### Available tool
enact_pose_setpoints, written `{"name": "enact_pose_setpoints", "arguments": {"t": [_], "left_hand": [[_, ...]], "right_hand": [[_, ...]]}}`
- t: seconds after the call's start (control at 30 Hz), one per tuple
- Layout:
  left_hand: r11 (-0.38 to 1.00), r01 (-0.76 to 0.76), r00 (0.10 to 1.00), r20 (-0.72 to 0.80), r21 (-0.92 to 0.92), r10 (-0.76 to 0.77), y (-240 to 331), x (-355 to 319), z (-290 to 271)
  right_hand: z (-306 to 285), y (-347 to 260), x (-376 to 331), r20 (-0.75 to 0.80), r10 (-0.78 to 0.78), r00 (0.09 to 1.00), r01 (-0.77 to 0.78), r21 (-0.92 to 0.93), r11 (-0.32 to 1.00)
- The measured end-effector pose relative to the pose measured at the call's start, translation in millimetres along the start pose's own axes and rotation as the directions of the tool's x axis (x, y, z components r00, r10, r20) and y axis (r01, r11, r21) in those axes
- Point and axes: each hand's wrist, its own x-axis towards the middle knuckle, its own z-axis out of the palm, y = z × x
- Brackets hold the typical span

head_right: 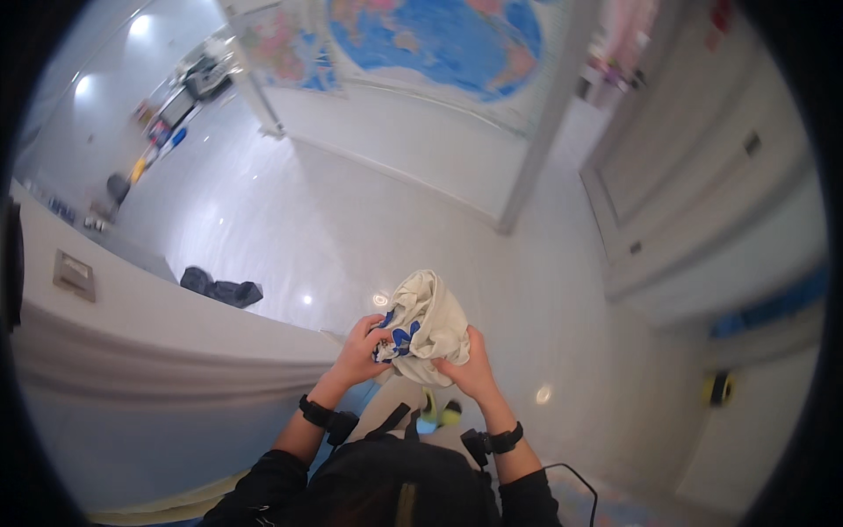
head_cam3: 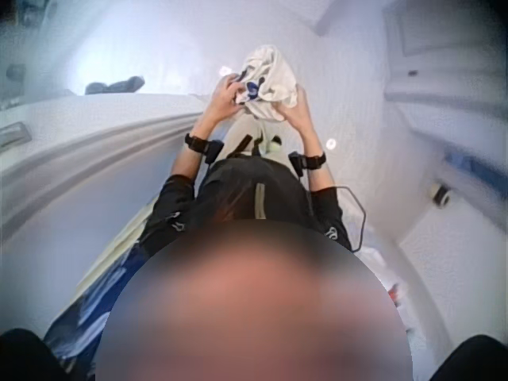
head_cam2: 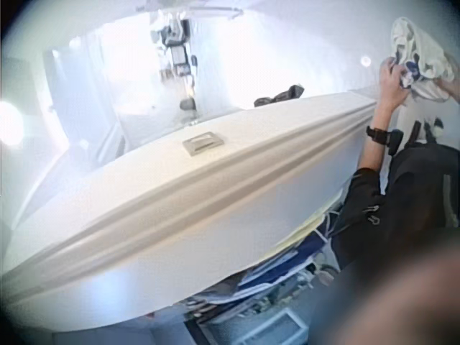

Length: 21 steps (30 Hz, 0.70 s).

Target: The person washes a white and blue garment by hand in a bathroom sink, repeatedly rubbing and rinsing it under running water. After wringing out the garment, the person carries it to the living room and places it on a sofa.

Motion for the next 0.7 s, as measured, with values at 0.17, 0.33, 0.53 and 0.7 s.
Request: {"name": "enact_pose_setpoints", "arguments": {"t": [0.17, 0.33, 0.53, 0.7], "left_hand": [[0.992, 0.109, 0.994, -0.01, 0.062, -0.109, 53, 71, -24], [0.984, 0.175, 0.979, -0.111, 0.021, -0.172, 148, 190, 14], [0.972, 0.232, 0.964, -0.141, 0.033, -0.225, 302, 417, 71], [0.906, 0.408, 0.902, -0.204, 0.112, -0.381, 368, 588, 117]], "right_hand": [[-43, -78, 36, 0.07, 0.103, 0.992, -0.107, 0.064, 0.992], [-177, -176, 70, 0.049, 0.056, 0.997, -0.052, -0.076, 0.996], [-421, -328, 150, 0.222, -0.042, 0.974, 0.085, -0.189, 0.978], [-550, -408, 273, 0.395, -0.068, 0.916, 0.104, -0.069, 0.992]]}}
